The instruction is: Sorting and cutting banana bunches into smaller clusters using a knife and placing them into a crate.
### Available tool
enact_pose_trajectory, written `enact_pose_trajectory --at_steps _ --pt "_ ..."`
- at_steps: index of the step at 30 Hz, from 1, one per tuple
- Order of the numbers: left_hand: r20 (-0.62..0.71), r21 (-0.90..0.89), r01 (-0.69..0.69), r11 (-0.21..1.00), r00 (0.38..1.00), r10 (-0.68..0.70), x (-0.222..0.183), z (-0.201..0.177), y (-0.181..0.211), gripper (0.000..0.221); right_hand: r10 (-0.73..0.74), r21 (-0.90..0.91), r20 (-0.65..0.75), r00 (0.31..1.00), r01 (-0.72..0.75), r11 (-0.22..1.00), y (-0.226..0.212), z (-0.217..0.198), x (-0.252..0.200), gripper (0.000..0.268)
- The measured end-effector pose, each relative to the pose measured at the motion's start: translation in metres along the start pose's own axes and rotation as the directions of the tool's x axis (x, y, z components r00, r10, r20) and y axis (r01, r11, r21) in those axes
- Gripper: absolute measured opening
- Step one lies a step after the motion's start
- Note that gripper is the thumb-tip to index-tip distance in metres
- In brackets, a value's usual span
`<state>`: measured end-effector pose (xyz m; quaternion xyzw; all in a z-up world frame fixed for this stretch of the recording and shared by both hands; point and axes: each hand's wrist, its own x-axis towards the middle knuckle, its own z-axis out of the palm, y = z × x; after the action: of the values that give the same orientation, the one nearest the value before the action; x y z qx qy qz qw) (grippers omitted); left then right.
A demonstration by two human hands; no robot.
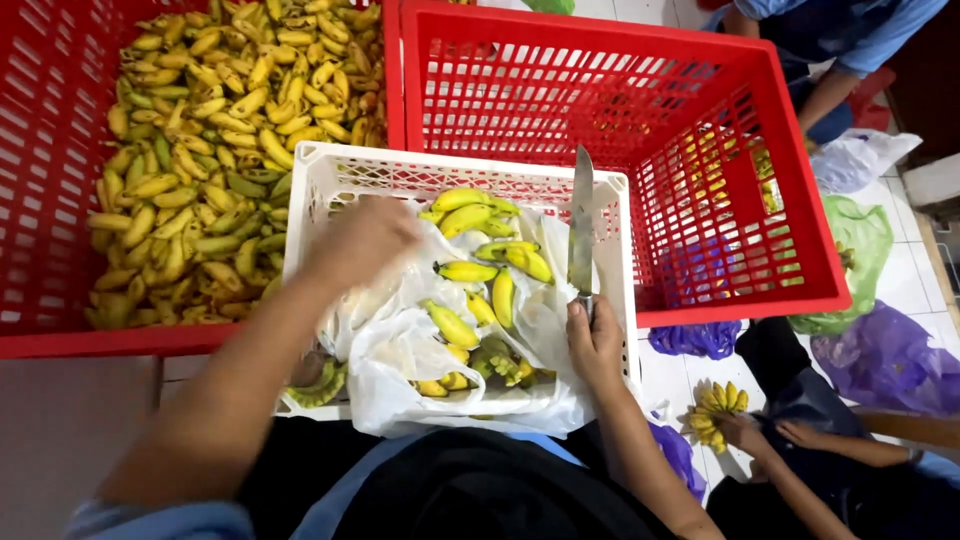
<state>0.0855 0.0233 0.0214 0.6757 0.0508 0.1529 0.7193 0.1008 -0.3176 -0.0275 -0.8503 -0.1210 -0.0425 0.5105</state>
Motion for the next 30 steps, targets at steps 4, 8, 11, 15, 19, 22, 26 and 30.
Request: enact_pose_trajectory --at_steps 4,8,11,15,19,22,26,30 --pt "0.584 0.789 -0.463 0.405 0.769 -0.260 0.001 0.085 -0.047 0.033 -0.015 0.005 -0.028 1.000 0.015 1.000 -0.004 -0.003 -0.003 0.017" --pt "0.561 0.827 -0.509 0.238 0.774 -0.292 0.015 0.105 -0.097 0.032 -0.021 0.018 -0.023 1.000 0.022 1.000 0.000 -0.005 -0.004 0.017" --pt "0.577 0.817 -0.537 0.211 0.754 -0.313 0.017 0.092 -0.059 0.037 -0.041 0.080 -0.018 0.999 0.042 0.996 0.003 -0.005 -0.004 0.016" --pt "0.663 0.733 -0.505 0.456 0.681 -0.311 -0.014 0.083 -0.008 0.043 -0.044 0.090 -0.021 0.999 0.046 0.995 0.003 -0.005 -0.001 0.015" --pt "0.729 0.677 -0.681 0.280 0.567 -0.383 -0.053 0.081 -0.040 0.032 -0.053 0.050 0.014 0.998 0.053 0.997 0.004 -0.004 0.001 0.015" --pt "0.797 0.602 -0.771 0.208 0.565 -0.212 -0.060 0.072 -0.060 0.024 -0.046 0.032 0.018 0.999 0.045 0.998 0.004 -0.003 0.001 0.015" --pt "0.669 0.699 -0.511 0.500 0.715 -0.204 -0.050 0.037 -0.014 0.028 -0.023 0.023 0.008 1.000 0.023 0.999 0.001 -0.003 0.000 0.015" --pt "0.297 0.859 -0.139 0.493 0.919 -0.258 -0.026 -0.036 0.071 0.035 -0.015 0.033 0.018 1.000 0.015 0.999 0.001 -0.001 -0.001 0.015"
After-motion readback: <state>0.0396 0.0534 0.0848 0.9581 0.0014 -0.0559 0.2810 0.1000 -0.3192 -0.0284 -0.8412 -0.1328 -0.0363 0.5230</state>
